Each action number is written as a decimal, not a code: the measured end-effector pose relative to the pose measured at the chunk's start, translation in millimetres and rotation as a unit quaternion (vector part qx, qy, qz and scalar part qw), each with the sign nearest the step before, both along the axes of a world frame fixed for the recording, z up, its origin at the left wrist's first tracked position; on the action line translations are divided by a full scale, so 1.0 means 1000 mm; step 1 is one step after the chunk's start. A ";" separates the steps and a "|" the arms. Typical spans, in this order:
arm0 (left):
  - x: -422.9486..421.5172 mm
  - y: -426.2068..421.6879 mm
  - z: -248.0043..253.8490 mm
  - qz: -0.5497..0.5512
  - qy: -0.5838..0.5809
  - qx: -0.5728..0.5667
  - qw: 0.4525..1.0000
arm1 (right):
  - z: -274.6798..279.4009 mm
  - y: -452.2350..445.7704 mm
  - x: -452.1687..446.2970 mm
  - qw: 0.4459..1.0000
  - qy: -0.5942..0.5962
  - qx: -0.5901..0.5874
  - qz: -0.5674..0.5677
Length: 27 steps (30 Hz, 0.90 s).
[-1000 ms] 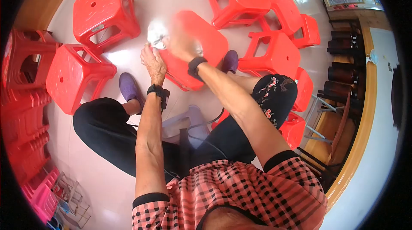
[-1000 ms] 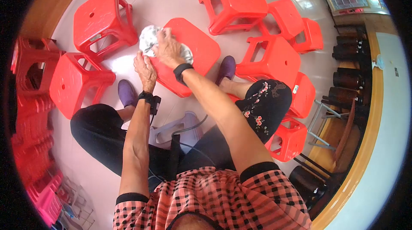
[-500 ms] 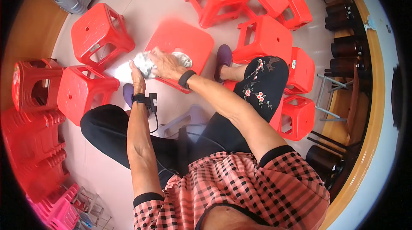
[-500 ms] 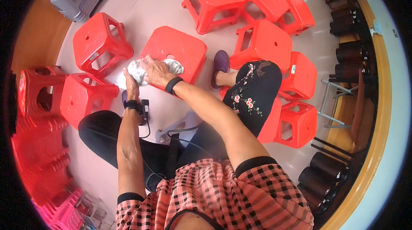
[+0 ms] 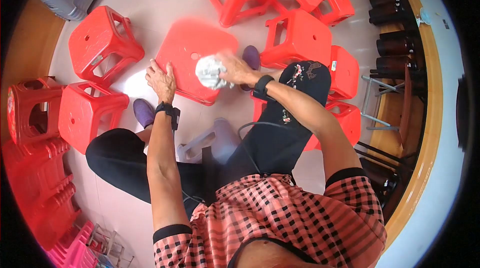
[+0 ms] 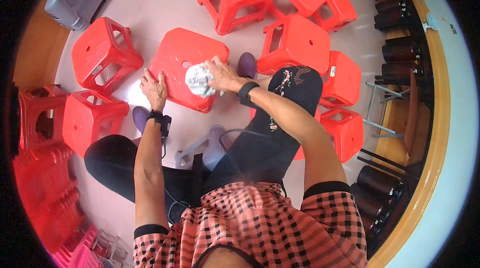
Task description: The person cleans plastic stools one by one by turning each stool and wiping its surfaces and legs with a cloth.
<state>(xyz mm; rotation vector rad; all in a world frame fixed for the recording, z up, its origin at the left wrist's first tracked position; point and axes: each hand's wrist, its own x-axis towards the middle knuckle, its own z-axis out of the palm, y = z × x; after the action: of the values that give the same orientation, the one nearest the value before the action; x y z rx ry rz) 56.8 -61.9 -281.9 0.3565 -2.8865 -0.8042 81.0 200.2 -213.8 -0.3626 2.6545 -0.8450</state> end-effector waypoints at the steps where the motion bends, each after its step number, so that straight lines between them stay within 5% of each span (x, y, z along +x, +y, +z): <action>1: -0.001 0.000 0.002 -0.002 -0.010 -0.004 1.000 | -0.010 0.003 -0.012 0.999 0.020 -0.008 -0.030; 5: 0.000 0.001 -0.007 0.004 0.025 -0.016 1.000 | -0.052 0.010 -0.068 0.985 0.112 0.063 -0.118; 8: 0.002 0.004 -0.002 0.005 0.016 -0.007 1.000 | -0.007 0.013 -0.090 0.971 0.053 0.049 -0.228; 11: 0.001 0.003 -0.002 0.011 0.016 0.008 1.000 | -0.047 0.044 -0.117 0.939 0.017 -0.046 -0.340; 12: 0.000 0.003 -0.002 0.014 0.020 0.008 1.000 | -0.076 0.061 -0.118 0.905 -0.057 -0.201 -0.370; 16: 0.001 0.004 -0.006 0.025 0.024 0.007 0.999 | -0.095 0.067 -0.076 0.810 -0.030 -0.282 -0.513; 17: 0.001 0.004 -0.006 0.024 0.023 0.005 0.999 | -0.085 0.062 -0.067 0.801 -0.082 -0.141 -0.576; 18: 0.000 0.004 -0.007 0.023 0.025 0.006 0.999 | -0.069 0.041 -0.055 0.759 -0.067 -0.122 -0.636; 22: 0.002 0.003 -0.006 0.025 0.030 0.005 0.999 | -0.107 0.006 -0.006 0.694 -0.036 -0.170 -0.699; 23: 0.001 0.004 -0.005 0.025 0.032 0.005 0.999 | -0.020 -0.028 0.010 0.715 -0.115 -0.103 -0.682; 24: 0.001 0.004 -0.005 0.026 0.032 0.002 0.999 | -0.104 -0.014 0.020 0.714 -0.135 -0.114 -0.678; 25: 0.001 0.003 -0.006 0.026 0.031 0.000 0.999 | -0.137 -0.024 0.038 0.719 -0.059 -0.077 -0.688; 26: 0.001 0.003 -0.007 0.026 0.030 -0.003 0.999 | -0.180 -0.020 0.058 0.725 -0.197 -0.151 -0.642; 27: 0.001 0.003 -0.007 0.024 0.028 0.000 0.999 | -0.193 -0.038 0.078 0.753 -0.140 -0.113 -0.633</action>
<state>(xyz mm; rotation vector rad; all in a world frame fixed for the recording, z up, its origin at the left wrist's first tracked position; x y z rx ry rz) 57.8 -58.5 -289.4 0.3949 -2.8151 -0.7931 158.9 162.1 -406.5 1.5710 2.2053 -1.3718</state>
